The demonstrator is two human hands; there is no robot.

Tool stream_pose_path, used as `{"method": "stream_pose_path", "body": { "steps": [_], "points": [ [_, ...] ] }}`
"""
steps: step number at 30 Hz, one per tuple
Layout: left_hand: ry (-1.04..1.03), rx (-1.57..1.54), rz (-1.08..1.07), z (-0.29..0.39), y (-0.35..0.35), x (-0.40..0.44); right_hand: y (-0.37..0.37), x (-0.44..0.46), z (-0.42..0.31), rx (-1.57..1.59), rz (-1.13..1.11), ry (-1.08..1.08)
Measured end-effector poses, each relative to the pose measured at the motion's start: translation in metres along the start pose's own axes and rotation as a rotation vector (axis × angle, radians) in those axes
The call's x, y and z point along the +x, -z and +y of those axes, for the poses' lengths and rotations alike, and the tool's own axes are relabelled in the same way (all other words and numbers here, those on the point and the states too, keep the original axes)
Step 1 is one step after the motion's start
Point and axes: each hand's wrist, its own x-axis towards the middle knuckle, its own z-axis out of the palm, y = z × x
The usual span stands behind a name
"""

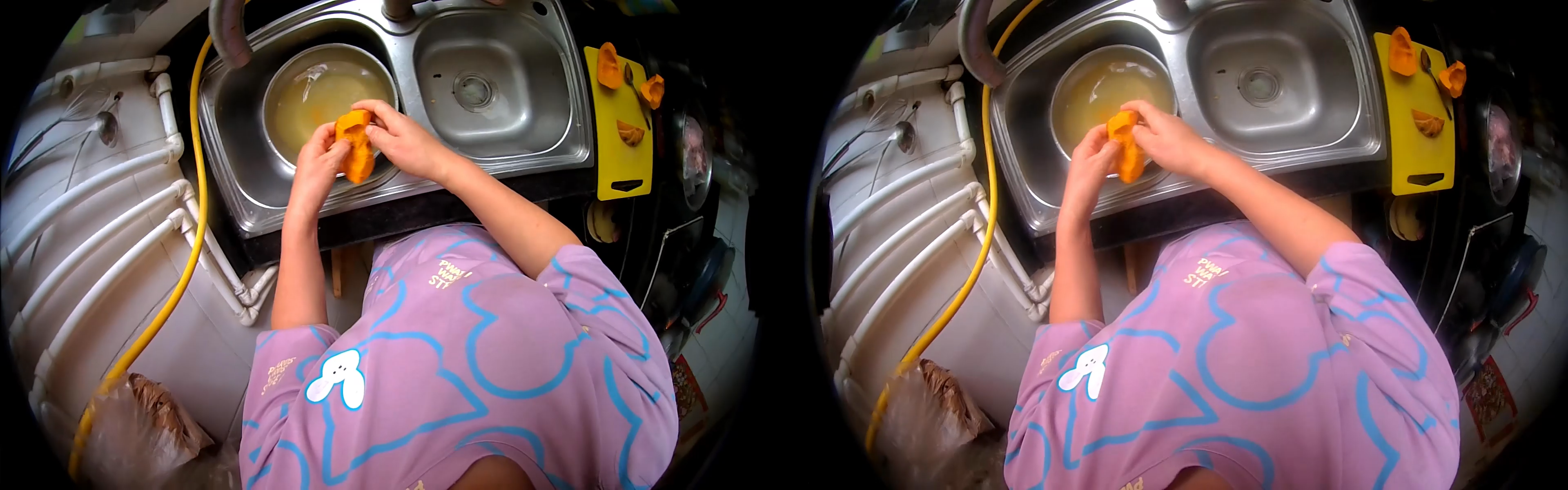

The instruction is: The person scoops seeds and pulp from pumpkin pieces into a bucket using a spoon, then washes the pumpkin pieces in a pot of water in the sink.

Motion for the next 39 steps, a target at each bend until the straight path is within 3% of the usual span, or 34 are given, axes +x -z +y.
{"method": "stream_pose_path", "body": {
  "steps": [6, 8, 13, 14, 16, 18, 20, 22, 24, 39],
  "points": [
    [-0.001, -0.128, 0.124, -0.032, -0.010, 0.003, -0.014, 0.000, 0.007, -0.150, 0.091, 0.190],
    [-0.027, -0.245, 0.215, -0.029, -0.018, 0.002, -0.017, 0.002, 0.010, 0.065, 0.075, 0.015],
    [-0.038, -0.306, 0.287, -0.022, -0.021, -0.002, -0.025, -0.002, 0.012, 0.136, 0.100, 0.055],
    [-0.036, -0.310, 0.282, -0.027, -0.017, 0.001, -0.026, -0.006, 0.009, 0.131, 0.103, 0.052],
    [-0.039, -0.168, 0.297, -0.040, -0.005, 0.009, -0.027, -0.014, 0.006, -0.114, 0.109, -0.195],
    [-0.122, -0.204, 0.345, -0.038, -0.008, 0.008, -0.034, -0.011, 0.036, -0.022, 0.120, -0.113],
    [-0.148, -0.235, 0.374, -0.035, -0.009, 0.009, -0.040, -0.017, 0.008, 0.338, 0.086, -0.227],
    [-0.123, -0.269, 0.337, -0.023, -0.010, 0.002, -0.036, -0.018, -0.011, 0.302, 0.094, -0.268],
    [-0.232, -0.461, 0.276, -0.017, -0.014, 0.002, -0.035, -0.016, -0.012, 0.241, 0.078, -0.273],
    [-0.159, -0.307, 0.090, -0.010, 0.017, -0.006, -0.034, -0.019, -0.024, 0.144, 0.059, -0.258]
  ]
}}
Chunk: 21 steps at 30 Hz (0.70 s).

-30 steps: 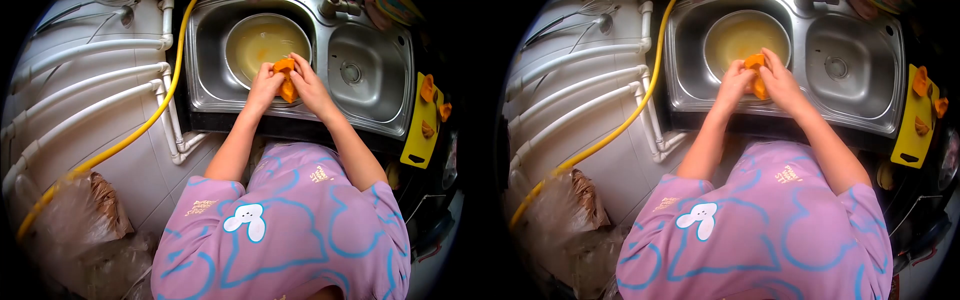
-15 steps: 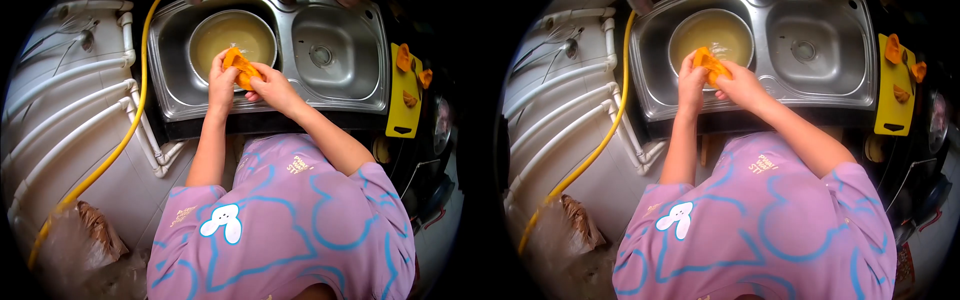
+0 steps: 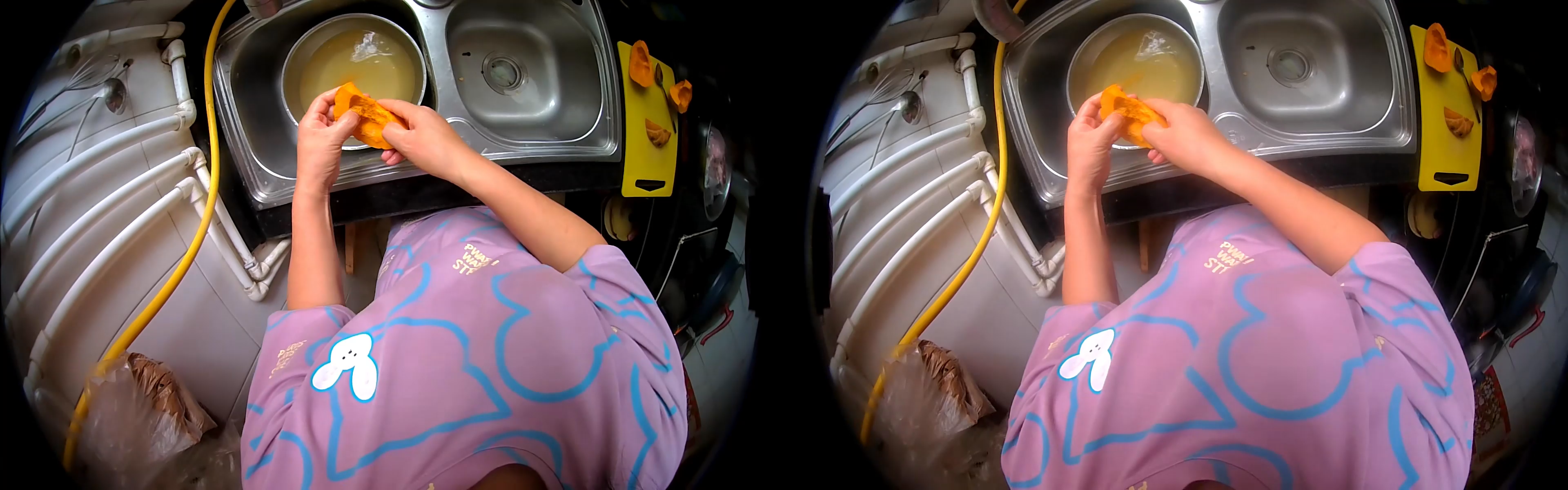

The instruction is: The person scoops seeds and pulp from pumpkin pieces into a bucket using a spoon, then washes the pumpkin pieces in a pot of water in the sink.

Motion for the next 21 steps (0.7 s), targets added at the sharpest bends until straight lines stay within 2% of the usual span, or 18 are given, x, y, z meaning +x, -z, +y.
{"method": "stream_pose_path", "body": {
  "steps": [4, 6, 7, 9, 11, 14, 16, 19, 21],
  "points": [
    [-0.017, -0.007, 0.014, -0.003, 0.002, -0.002, 0.000, 0.000, -0.002, -0.039, 0.022, 0.024],
    [-0.006, -0.051, 0.058, -0.004, -0.001, -0.003, -0.001, 0.005, 0.005, -0.148, 0.206, 0.088],
    [0.003, -0.095, 0.103, -0.005, -0.003, -0.003, 0.000, 0.009, 0.010, -0.148, 0.206, 0.088],
    [-0.001, -0.119, 0.128, -0.006, -0.007, -0.003, 0.003, 0.015, 0.016, 0.075, 0.145, 0.168],
    [-0.006, -0.144, 0.151, -0.003, -0.009, -0.003, 0.006, 0.014, 0.016, 0.100, 0.140, 0.171],
    [0.009, -0.067, 0.093, 0.008, -0.011, -0.006, 0.010, 0.012, 0.013, 0.103, 0.121, 0.178],
    [-0.142, 0.081, 0.102, 0.007, -0.010, -0.002, 0.010, 0.010, 0.010, 0.081, 0.112, 0.183],
    [-0.187, 0.223, 0.118, 0.003, -0.009, -0.002, 0.010, 0.009, 0.006, 0.062, 0.140, 0.209],
    [-0.142, 0.194, 0.105, 0.006, -0.008, -0.003, 0.014, 0.007, 0.003, -0.089, 0.195, 0.251]
  ]
}}
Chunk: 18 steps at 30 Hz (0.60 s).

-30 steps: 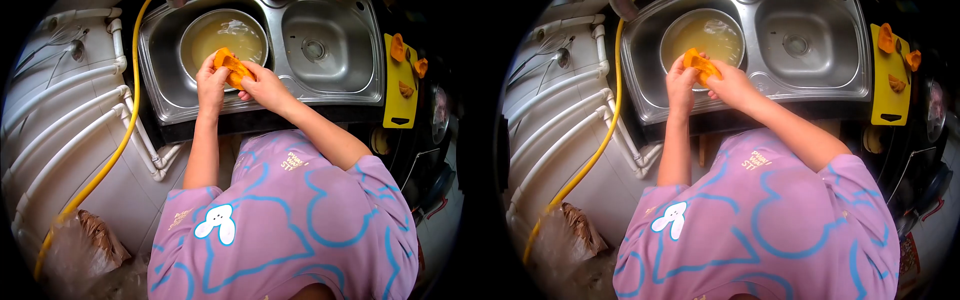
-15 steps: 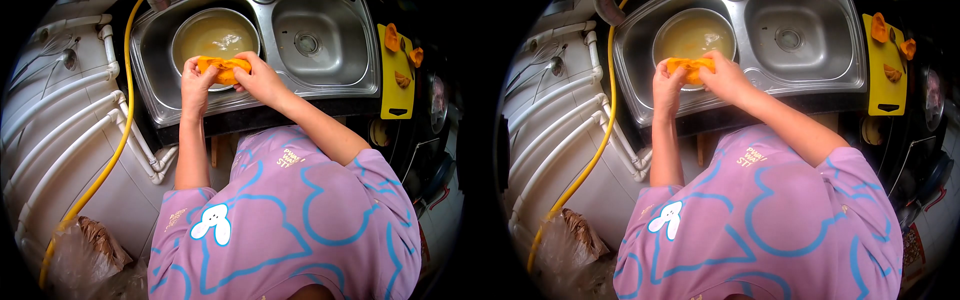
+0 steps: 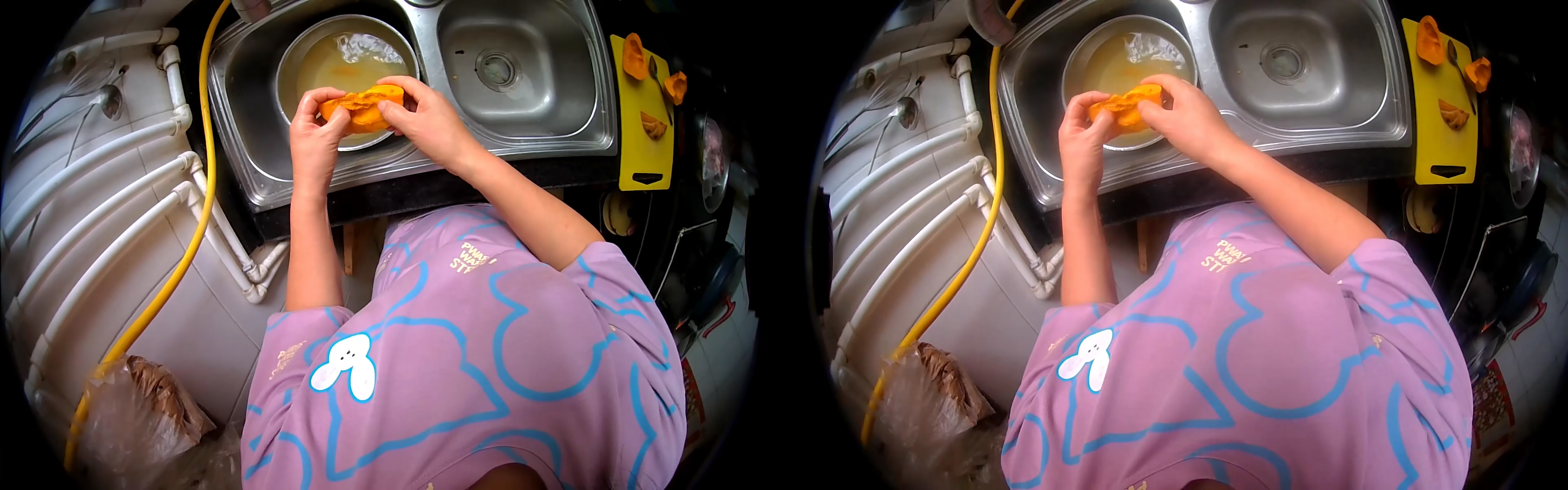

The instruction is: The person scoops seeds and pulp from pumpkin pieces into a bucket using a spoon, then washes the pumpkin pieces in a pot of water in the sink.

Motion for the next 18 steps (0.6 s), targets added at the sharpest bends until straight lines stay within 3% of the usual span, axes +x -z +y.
{"method": "stream_pose_path", "body": {
  "steps": [7, 11, 14, 16, 18],
  "points": [
    [0.130, -0.149, 0.003, 0.000, -0.001, 0.001, 0.004, 0.001, -0.006, 0.127, -0.097, -0.028],
    [0.086, -0.118, -0.096, -0.005, 0.003, 0.004, 0.010, 0.004, -0.005, 0.158, -0.153, -0.064],
    [0.129, 0.113, -0.204, 0.016, 0.000, 0.005, 0.013, 0.003, -0.007, 0.129, -0.198, -0.093],
    [-0.029, 0.454, -0.233, 0.022, 0.001, 0.007, 0.012, 0.003, -0.007, 0.110, -0.209, -0.110],
    [-0.012, 0.481, -0.194, 0.025, -0.001, 0.009, 0.011, 0.003, -0.006, 0.078, -0.208, -0.154]
  ]
}}
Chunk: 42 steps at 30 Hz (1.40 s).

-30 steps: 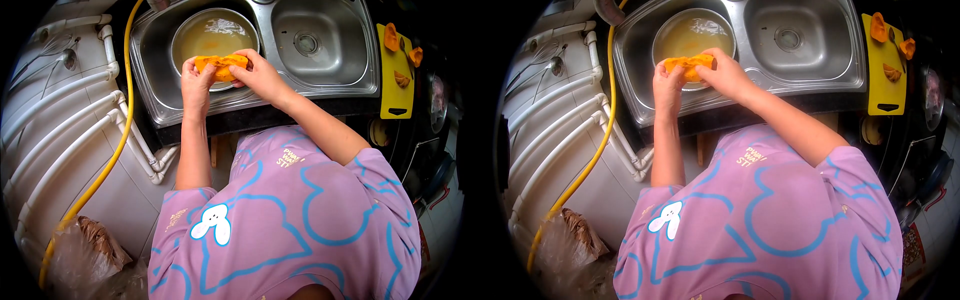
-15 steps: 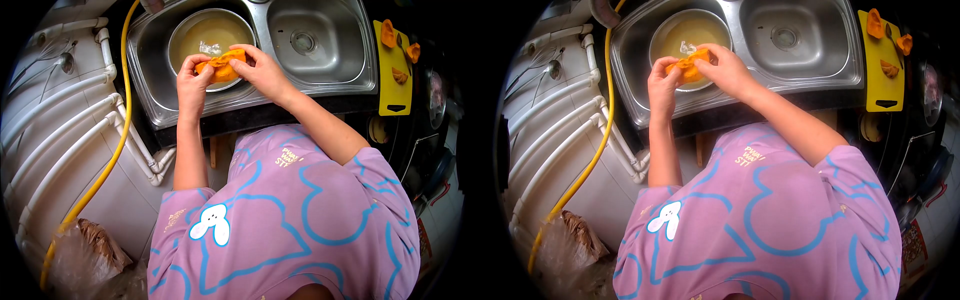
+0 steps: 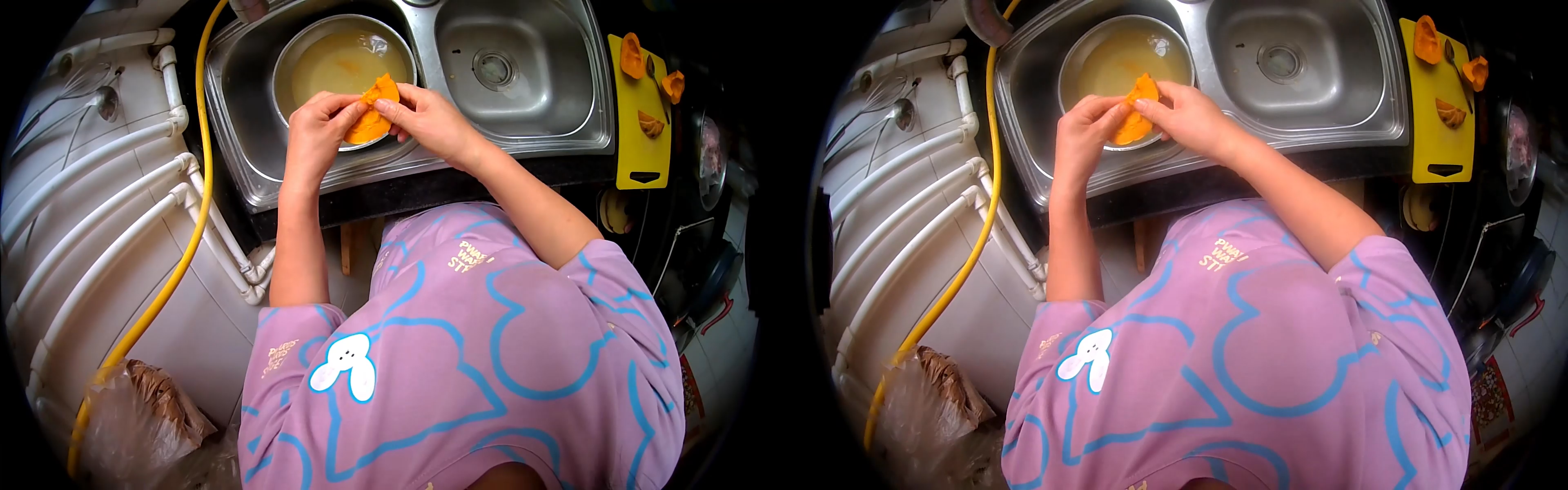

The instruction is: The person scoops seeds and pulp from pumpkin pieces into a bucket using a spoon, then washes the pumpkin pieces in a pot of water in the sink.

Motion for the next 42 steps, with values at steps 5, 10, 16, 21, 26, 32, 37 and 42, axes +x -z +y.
{"method": "stream_pose_path", "body": {
  "steps": [5, 10, 16, 21, 26, 32, 37, 42],
  "points": [
    [0.150, -0.151, 0.051, -0.007, -0.003, 0.006, 0.004, -0.002, -0.002, 0.035, 0.007, 0.031],
    [0.089, -0.300, -0.109, -0.001, 0.001, 0.009, 0.011, 0.001, 0.002, 0.015, 0.021, 0.056],
    [-0.137, 0.157, -0.107, 0.016, -0.007, 0.010, 0.012, -0.001, 0.008, -0.069, 0.022, 0.068],
    [-0.082, 0.113, -0.111, 0.017, -0.009, 0.010, 0.011, -0.008, 0.003, -0.074, 0.043, 0.106],
    [-0.024, 0.127, -0.064, 0.018, -0.013, 0.011, 0.012, -0.008, 0.003, -0.105, 0.059, 0.078],
    [0.124, -0.206, -0.093, 0.015, -0.006, 0.013, 0.015, -0.005, 0.005, -0.128, 0.078, 0.122],
    [-0.006, -0.003, -0.066, 0.020, -0.009, 0.015, 0.010, -0.007, -0.003, -0.367, 0.196, 0.229],
    [0.085, -0.103, -0.092, 0.007, -0.003, 0.021, 0.012, -0.009, -0.005, -0.176, 0.113, 0.147]
  ]
}}
